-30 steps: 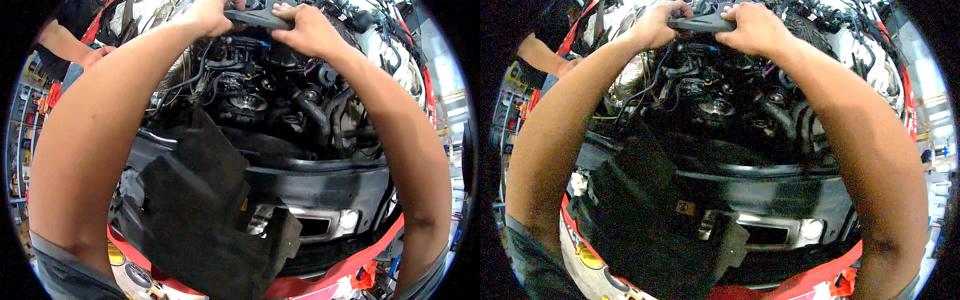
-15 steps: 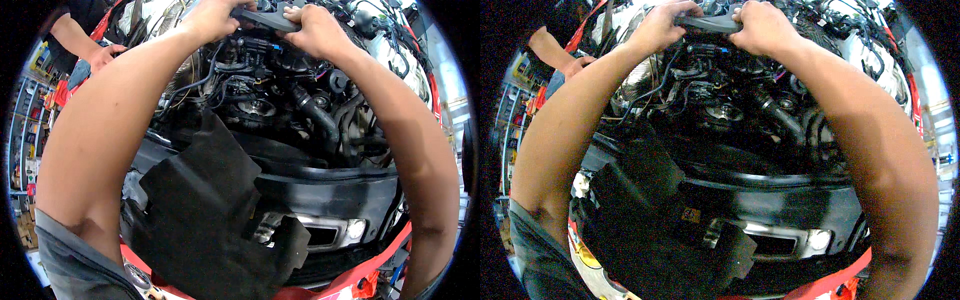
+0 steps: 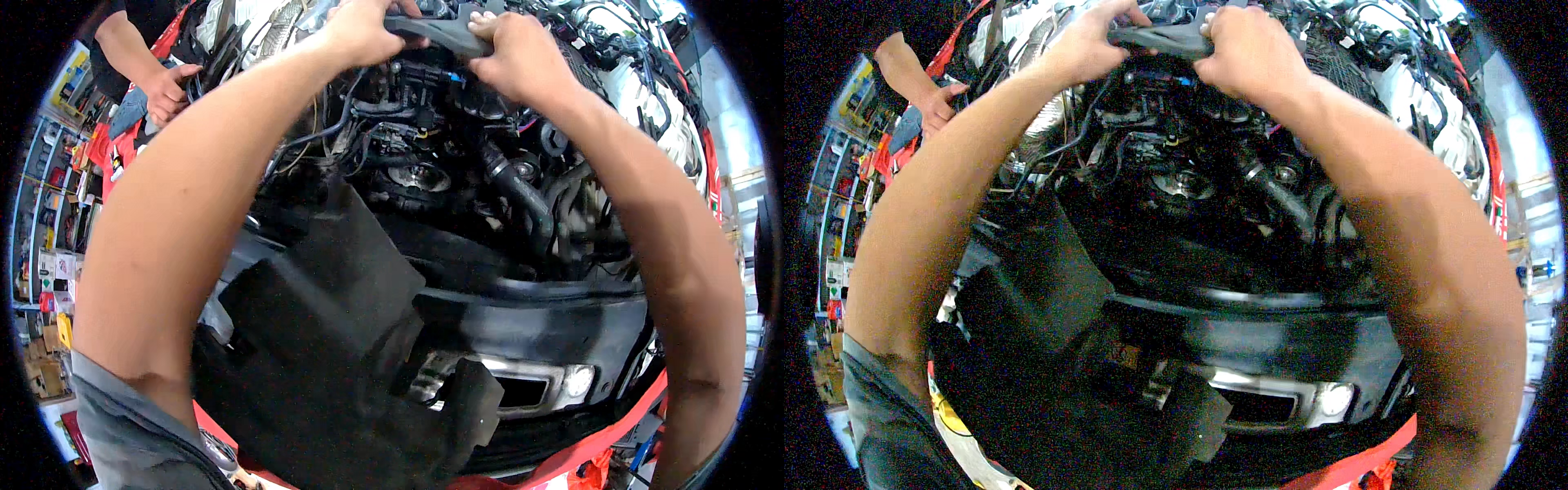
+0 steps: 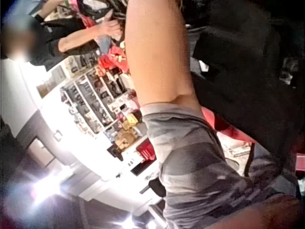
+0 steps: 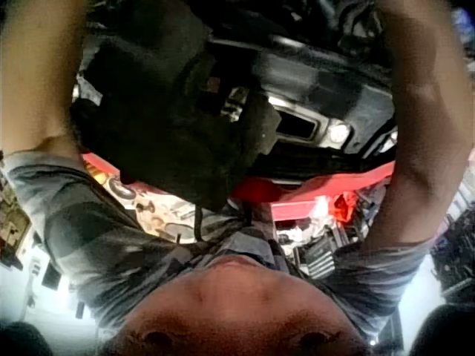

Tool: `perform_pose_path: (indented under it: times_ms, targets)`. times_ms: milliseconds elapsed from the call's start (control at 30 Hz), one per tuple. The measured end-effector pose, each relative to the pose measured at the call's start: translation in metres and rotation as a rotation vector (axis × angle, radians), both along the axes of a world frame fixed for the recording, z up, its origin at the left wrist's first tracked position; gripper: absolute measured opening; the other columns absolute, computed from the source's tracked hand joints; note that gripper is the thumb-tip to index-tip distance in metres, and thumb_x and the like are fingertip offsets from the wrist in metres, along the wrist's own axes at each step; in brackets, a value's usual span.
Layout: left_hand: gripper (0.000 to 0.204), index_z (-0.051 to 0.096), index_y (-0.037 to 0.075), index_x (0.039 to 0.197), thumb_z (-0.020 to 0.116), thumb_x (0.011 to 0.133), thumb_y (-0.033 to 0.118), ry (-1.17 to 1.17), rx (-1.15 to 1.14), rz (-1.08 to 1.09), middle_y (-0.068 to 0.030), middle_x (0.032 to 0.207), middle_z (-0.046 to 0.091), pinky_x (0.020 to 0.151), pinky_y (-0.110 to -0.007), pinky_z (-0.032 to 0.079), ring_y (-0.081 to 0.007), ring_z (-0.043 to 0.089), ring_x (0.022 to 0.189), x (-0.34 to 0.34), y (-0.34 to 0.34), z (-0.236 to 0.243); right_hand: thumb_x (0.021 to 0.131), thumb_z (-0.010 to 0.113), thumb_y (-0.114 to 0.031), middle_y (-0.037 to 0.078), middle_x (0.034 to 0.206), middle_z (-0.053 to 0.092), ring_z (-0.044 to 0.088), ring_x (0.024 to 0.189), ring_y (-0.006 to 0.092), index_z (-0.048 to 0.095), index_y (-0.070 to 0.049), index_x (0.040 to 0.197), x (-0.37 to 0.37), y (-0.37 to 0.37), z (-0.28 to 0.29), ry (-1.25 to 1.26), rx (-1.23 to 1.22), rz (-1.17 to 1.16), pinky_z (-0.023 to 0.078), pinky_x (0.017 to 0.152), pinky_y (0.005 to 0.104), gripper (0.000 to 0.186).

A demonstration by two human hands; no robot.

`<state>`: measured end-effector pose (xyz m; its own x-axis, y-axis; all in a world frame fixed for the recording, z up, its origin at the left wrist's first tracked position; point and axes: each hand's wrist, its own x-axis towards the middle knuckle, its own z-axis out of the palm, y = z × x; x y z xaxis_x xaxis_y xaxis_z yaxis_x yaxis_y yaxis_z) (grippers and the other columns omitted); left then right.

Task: The person carries plastic engine cover pieces from the floor to the car and fits the cover sections onto the engine components by hand.

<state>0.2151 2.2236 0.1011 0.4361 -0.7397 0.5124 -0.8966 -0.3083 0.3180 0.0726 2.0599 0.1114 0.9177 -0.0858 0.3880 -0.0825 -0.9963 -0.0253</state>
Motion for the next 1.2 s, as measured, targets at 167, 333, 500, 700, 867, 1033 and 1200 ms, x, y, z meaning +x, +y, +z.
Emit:
perform_pose_path:
  times_ms: [167, 333, 500, 700, 867, 1033, 1200]
  targets:
    - [0.034, 0.069, 0.012, 0.099, 0.067, 0.066, 0.002, 0.03, -0.142, 0.112, -0.0165, 0.104, 0.063, 0.092, -0.039, 0.047, -0.0339, 0.06, 0.103, 0.005, -0.001, -0.035, 0.072, 0.069, -0.02, 0.019, 0.104, 0.066, 0.067, 0.094, 0.0341, 0.067, 0.002, 0.1, 0.001, 0.001, -0.027, -0.19, -0.163, 0.082, 0.056, 0.083, 0.0432, 0.035]
    - [0.035, 0.07, 0.014, 0.097, 0.067, 0.065, 0.0, -0.035, -0.1, 0.147, -0.0118, 0.101, 0.062, 0.09, -0.04, 0.047, -0.0347, 0.06, 0.099, -0.003, -0.002, -0.026, 0.073, 0.071, -0.02, 0.019, 0.112, 0.064, 0.067, 0.098, 0.0321, 0.065, 0.003, 0.101, -0.003, 0.002, -0.024, -0.147, -0.235, 0.061, 0.056, 0.084, 0.0429, 0.037]
    - [0.041, 0.069, 0.015, 0.106, 0.071, 0.067, 0.003, -0.19, -0.082, 0.1, -0.0102, 0.11, 0.06, 0.095, -0.042, 0.045, -0.034, 0.056, 0.108, -0.004, 0.016, -0.026, 0.075, 0.071, -0.021, 0.02, 0.118, 0.062, 0.066, 0.101, 0.0319, 0.063, 0.005, 0.105, 0.0, 0.002, -0.024, -0.126, -0.318, 0.103, 0.056, 0.084, 0.0429, 0.041]
    - [0.065, 0.055, 0.007, 0.133, 0.078, 0.075, 0.022, -0.261, 0.207, -0.198, -0.0157, 0.123, 0.052, 0.101, -0.041, 0.042, -0.0358, 0.051, 0.118, -0.02, 0.047, -0.006, 0.084, 0.065, -0.042, 0.03, 0.134, 0.05, 0.05, 0.127, 0.0406, 0.052, 0.013, 0.123, -0.01, -0.001, -0.008, 0.056, -0.285, 0.166, 0.049, 0.098, 0.0492, 0.069]
    - [0.05, 0.06, 0.005, 0.127, 0.068, 0.077, 0.007, -0.278, 0.285, -0.237, -0.0138, 0.122, 0.053, 0.1, -0.04, 0.045, -0.0336, 0.054, 0.114, -0.012, 0.039, 0.014, 0.086, 0.062, -0.054, 0.036, 0.138, 0.042, 0.04, 0.134, 0.0456, 0.053, 0.017, 0.121, -0.011, 0.017, 0.02, 0.314, -0.158, 0.089, 0.044, 0.101, 0.0574, 0.08]
    - [0.053, 0.059, 0.01, 0.129, 0.07, 0.076, 0.008, -0.265, 0.461, -0.245, -0.0102, 0.123, 0.053, 0.1, -0.036, 0.046, -0.0303, 0.052, 0.118, -0.012, 0.035, 0.027, 0.085, 0.061, -0.061, 0.037, 0.139, 0.043, 0.038, 0.134, 0.0506, 0.063, 0.004, 0.12, 0.008, 0.053, 0.056, 0.621, -0.289, -0.026, 0.036, 0.106, 0.0591, 0.074]
    - [0.039, 0.062, 0.0, 0.122, 0.058, 0.088, 0.017, 0.324, 0.145, -0.001, -0.0216, 0.129, 0.056, 0.106, -0.039, 0.04, -0.0362, 0.051, 0.123, 0.009, 0.009, 0.031, 0.098, 0.042, -0.045, 0.022, 0.132, 0.056, 0.05, 0.128, 0.0329, 0.053, -0.001, 0.133, 0.041, 0.006, 0.082, 0.236, 0.14, 0.014, 0.036, 0.109, 0.0482, 0.057]
